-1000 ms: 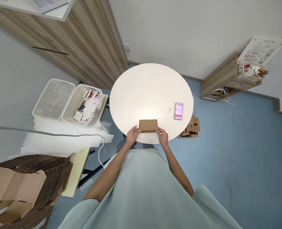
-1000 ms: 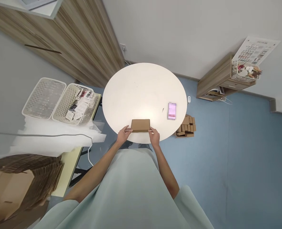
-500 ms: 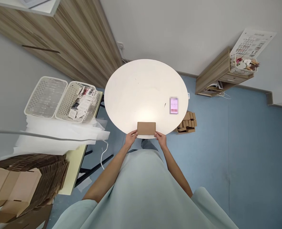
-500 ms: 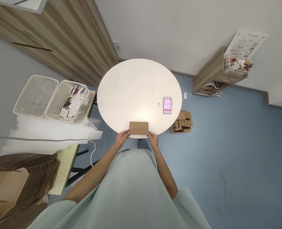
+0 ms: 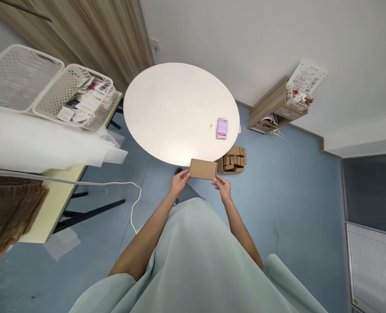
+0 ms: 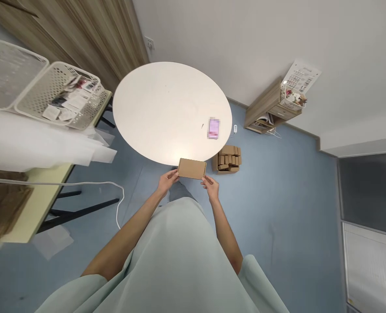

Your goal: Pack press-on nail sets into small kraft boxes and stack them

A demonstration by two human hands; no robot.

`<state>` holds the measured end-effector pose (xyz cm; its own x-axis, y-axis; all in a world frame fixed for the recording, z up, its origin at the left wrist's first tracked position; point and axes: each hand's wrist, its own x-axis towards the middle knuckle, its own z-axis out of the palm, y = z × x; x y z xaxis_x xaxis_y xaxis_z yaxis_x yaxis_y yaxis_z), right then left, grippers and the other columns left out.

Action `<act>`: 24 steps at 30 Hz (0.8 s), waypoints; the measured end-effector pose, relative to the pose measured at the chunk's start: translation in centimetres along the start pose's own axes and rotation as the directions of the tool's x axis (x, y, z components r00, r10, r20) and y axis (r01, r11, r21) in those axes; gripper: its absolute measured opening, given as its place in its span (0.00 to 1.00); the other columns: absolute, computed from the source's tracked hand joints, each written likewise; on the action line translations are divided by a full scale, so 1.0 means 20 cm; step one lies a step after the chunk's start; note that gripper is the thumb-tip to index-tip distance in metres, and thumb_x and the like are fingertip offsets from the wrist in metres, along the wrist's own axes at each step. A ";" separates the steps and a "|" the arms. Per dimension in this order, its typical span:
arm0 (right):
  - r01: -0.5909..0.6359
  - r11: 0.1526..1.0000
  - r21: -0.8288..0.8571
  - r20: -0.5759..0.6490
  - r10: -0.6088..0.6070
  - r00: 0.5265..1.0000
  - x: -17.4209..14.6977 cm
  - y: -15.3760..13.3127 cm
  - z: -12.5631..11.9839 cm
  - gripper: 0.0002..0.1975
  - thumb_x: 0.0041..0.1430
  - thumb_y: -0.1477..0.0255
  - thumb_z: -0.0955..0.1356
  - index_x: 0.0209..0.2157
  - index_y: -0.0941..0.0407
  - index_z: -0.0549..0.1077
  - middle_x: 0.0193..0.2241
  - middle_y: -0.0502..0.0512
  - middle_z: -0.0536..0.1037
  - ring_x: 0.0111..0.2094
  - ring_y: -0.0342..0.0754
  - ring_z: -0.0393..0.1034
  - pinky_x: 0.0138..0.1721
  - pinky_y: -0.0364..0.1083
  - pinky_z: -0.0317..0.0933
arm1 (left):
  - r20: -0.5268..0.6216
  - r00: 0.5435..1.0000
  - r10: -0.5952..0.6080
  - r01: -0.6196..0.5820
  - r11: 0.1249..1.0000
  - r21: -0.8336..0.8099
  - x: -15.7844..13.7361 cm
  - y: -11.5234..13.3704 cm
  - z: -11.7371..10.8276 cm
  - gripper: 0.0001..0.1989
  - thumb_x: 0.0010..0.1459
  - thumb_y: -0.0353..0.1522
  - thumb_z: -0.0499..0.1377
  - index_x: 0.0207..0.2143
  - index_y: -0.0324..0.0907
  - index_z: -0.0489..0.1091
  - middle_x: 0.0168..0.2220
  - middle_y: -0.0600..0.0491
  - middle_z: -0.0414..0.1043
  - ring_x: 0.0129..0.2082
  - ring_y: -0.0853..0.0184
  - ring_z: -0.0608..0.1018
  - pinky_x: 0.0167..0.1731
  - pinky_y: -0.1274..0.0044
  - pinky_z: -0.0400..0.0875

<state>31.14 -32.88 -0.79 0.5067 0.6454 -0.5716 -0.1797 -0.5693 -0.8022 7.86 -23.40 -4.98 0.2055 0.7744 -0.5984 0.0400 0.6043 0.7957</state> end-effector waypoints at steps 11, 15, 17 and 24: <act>-0.052 0.997 0.056 -0.063 0.055 0.997 -0.22 0.10 -0.50 0.26 0.49 0.52 0.82 0.43 0.53 0.79 0.47 0.61 0.87 0.46 0.58 0.88 0.39 0.47 0.77 | 0.212 0.977 -0.034 0.024 0.999 0.049 -0.10 -0.04 0.38 0.30 0.58 0.49 0.73 0.55 0.38 0.80 0.53 0.40 0.85 0.53 0.52 0.86 0.59 0.60 0.81; -0.050 0.996 0.073 -0.115 0.058 0.992 -0.18 0.11 -0.62 0.28 0.48 0.51 0.83 0.43 0.54 0.79 0.46 0.62 0.88 0.43 0.57 0.87 0.39 0.47 0.76 | 0.252 0.966 -0.057 0.024 0.991 0.133 -0.05 -0.03 0.52 0.30 0.57 0.49 0.74 0.54 0.39 0.80 0.51 0.40 0.86 0.51 0.52 0.86 0.56 0.60 0.81; -0.045 0.996 0.079 -0.146 0.056 0.988 -0.14 0.12 -0.70 0.28 0.48 0.51 0.82 0.43 0.55 0.80 0.46 0.62 0.88 0.42 0.56 0.87 0.39 0.47 0.76 | 0.270 0.961 -0.067 0.019 0.984 0.176 -0.02 -0.04 0.62 0.30 0.56 0.49 0.74 0.54 0.38 0.79 0.49 0.40 0.86 0.50 0.52 0.87 0.55 0.60 0.82; -0.103 0.991 0.089 -0.199 0.119 0.973 0.14 0.12 -1.06 0.27 0.50 0.51 0.82 0.43 0.55 0.80 0.46 0.63 0.88 0.41 0.56 0.87 0.40 0.48 0.75 | 0.282 0.947 -0.153 0.071 0.957 0.280 0.18 -0.09 1.08 0.28 0.57 0.49 0.73 0.52 0.40 0.77 0.47 0.41 0.86 0.48 0.54 0.87 0.52 0.62 0.83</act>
<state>50.00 -43.16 -0.70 0.6396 0.4585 -0.6170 -0.3055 -0.5849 -0.7514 29.69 -25.80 -6.63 0.4645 0.5881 -0.6621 0.3263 0.5814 0.7454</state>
